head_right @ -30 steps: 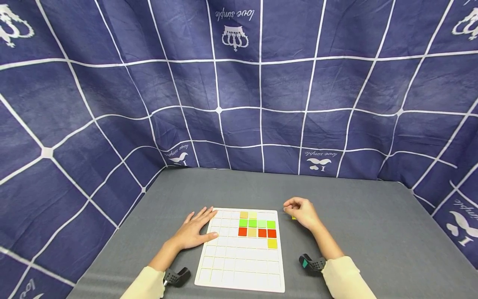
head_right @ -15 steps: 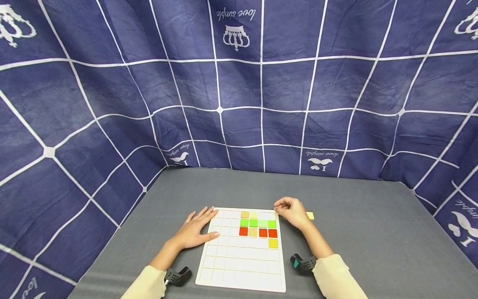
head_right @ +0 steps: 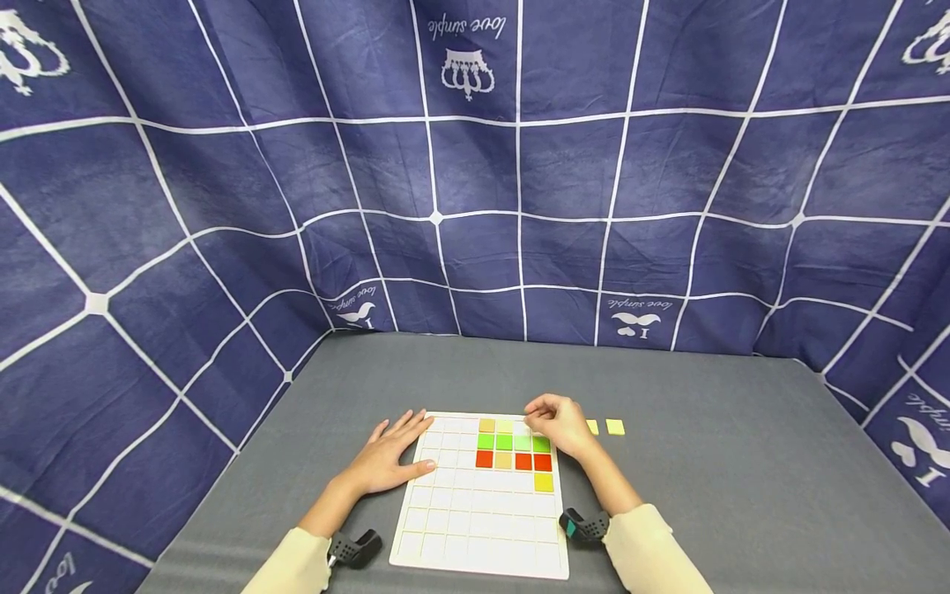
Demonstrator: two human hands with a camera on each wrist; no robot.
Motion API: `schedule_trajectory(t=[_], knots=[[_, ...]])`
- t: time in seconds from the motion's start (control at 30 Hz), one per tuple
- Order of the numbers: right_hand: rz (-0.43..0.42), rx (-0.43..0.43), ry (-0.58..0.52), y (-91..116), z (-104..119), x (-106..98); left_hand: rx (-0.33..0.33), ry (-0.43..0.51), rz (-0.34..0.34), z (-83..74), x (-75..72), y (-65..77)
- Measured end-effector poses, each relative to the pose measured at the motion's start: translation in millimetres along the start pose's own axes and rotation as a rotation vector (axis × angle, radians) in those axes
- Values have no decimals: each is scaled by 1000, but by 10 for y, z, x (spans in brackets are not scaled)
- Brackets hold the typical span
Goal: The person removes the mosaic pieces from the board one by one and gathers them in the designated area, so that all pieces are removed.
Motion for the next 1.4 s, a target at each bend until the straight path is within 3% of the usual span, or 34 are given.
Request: schedule_trajectory(t=[0.1, 0.27, 0.33, 0.73, 1.4], knots=[[10, -20, 2, 39, 131, 34, 1, 3, -2, 1, 4, -1], [8, -44, 50, 23, 114, 103, 3, 4, -5, 0, 3, -3], [-2, -30, 69, -22, -4, 136, 4, 5, -8, 0, 0, -1], [4, 37, 174, -51, 30, 184, 3, -8, 1, -15, -14, -31], [3, 14, 111, -8, 40, 244, 1, 1, -10, 9, 6, -1]])
Point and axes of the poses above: each hand's wrist, its own y-axis away from the middle knuckle, its own x-axis out of the palm, z = x × y, the point moved 4 cm from there along -y, towards the middle knuckle, and after that the axes turned 3 degrees about y, right-handed, at the moved point
